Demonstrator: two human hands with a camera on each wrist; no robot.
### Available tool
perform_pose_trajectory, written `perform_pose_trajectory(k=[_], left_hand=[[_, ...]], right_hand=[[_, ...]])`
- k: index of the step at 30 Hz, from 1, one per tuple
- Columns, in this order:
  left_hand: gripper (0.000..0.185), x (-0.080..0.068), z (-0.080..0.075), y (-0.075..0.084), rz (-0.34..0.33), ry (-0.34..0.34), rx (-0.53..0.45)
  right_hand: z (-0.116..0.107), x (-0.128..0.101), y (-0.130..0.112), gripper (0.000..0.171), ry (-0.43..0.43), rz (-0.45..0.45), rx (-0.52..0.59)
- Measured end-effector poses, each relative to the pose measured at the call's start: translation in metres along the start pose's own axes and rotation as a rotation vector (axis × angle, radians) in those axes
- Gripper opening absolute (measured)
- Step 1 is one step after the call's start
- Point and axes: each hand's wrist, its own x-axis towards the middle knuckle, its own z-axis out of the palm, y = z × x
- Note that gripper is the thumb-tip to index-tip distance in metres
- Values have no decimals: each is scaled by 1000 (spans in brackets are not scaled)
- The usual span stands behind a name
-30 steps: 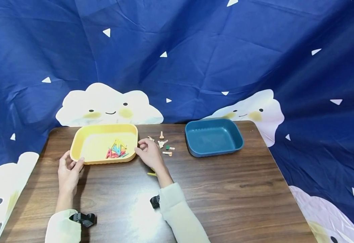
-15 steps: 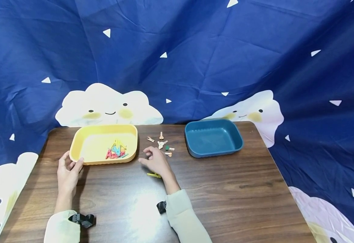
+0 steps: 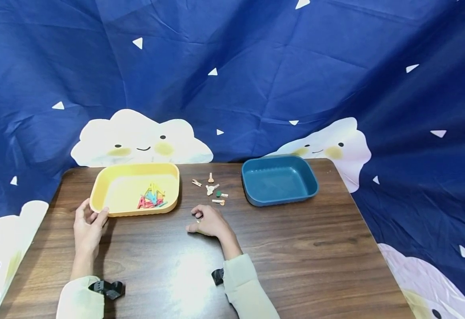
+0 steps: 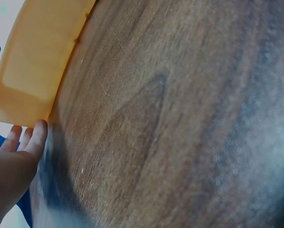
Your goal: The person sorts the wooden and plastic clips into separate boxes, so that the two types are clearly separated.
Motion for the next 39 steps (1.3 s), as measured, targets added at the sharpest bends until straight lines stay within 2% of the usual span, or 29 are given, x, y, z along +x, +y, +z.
perform_pose_trajectory(k=[4, 9, 13, 18, 24, 39], left_hand=[[66, -1, 0, 2, 0, -1, -14], [65, -1, 1, 3, -17, 2, -46], [67, -2, 0, 3, -20, -2, -31], [68, -2, -1, 2, -19, 1, -13], [66, -2, 0, 2, -15, 1, -35], [66, -1, 0, 3, -37, -9, -68]], right_hand=[[1, -1, 1, 45, 1, -8, -58], [3, 0, 3, 31, 20, -30, -148], [4, 2, 5, 25, 33, -37, -168], [5, 4, 7, 20, 61, -43, -132], [5, 2, 8, 15, 102, -32, -108], [3, 5, 10, 23, 187, -25, 23]])
